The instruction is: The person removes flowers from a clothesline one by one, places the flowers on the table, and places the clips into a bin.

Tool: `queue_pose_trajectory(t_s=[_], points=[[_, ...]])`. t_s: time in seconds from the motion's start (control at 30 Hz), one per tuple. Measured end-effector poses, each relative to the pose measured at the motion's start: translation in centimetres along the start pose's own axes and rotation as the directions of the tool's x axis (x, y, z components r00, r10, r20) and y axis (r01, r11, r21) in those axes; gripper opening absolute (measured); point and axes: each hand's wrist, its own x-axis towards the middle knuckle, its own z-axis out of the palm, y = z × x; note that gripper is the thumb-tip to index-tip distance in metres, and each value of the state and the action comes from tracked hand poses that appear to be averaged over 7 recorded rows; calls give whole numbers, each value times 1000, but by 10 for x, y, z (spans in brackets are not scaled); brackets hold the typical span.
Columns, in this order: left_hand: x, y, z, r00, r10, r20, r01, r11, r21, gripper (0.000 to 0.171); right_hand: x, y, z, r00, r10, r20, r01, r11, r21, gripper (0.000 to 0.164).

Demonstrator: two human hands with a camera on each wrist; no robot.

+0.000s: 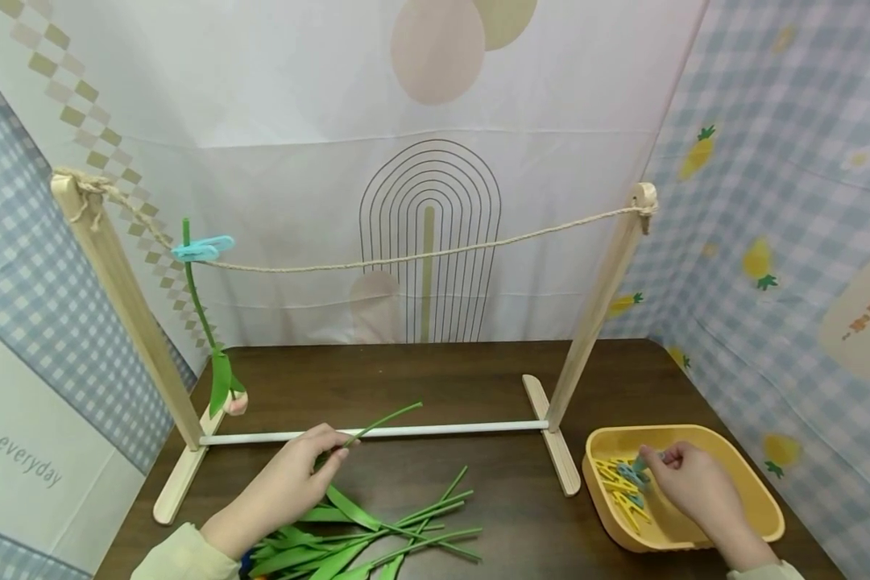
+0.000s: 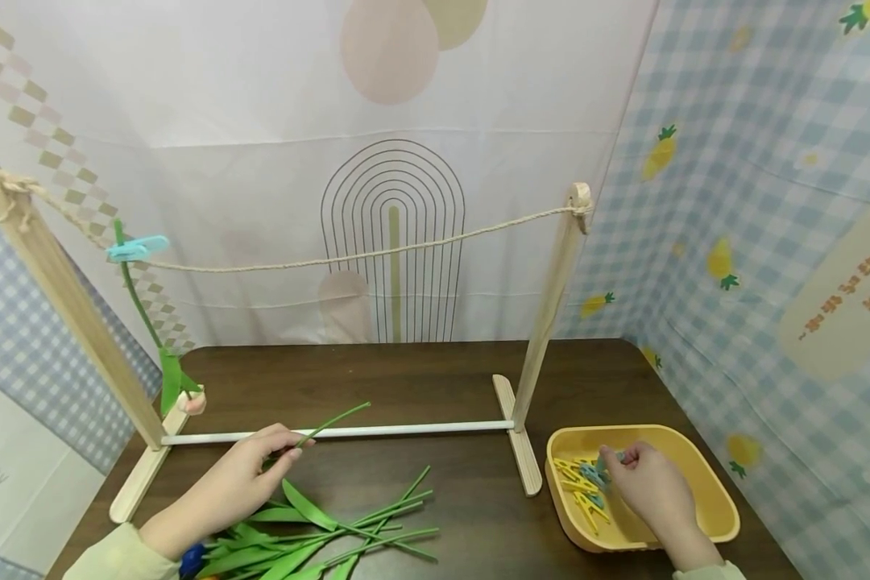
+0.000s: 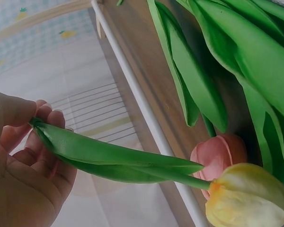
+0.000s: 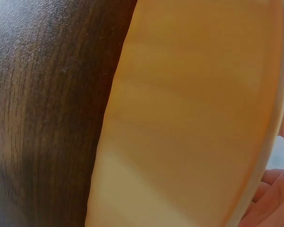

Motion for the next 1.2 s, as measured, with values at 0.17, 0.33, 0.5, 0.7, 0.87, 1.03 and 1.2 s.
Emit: queue_pose_trajectory(t_s=[0.17,0.33,0.5,0.7,0.87,1.03,1.2], points=[[-1,1,1,999,30,-25,-30,999,18,19,1,1,0,1000,13,-6,-14,1000,-10,66],[-2,2,0,999,31,-21,-31,999,26,20,0,0,1,998,-8,-60,6,999,-36,64],[-2,3,-2,1000,21,-5,-21,1000,16,21,-3,-8,3,991,-82,-107,82,997,-6,55],[-4,4,-3,1000,22,10,-22,1000,16,21,-4,-23,6,973,-161,-164,163,987,1,44],[-6,5,-6,1000,23,6,-23,999,23,22,-2,-39,7,964,-200,-177,203,979,2,41],[-9,4,-2,997,51,53,-55,995,78,19,0,-51,5,969,-189,-160,194,981,18,42],[-16,-2,12,979,81,187,-105,986,127,15,1,-60,2,974,-177,-143,183,982,33,49]])
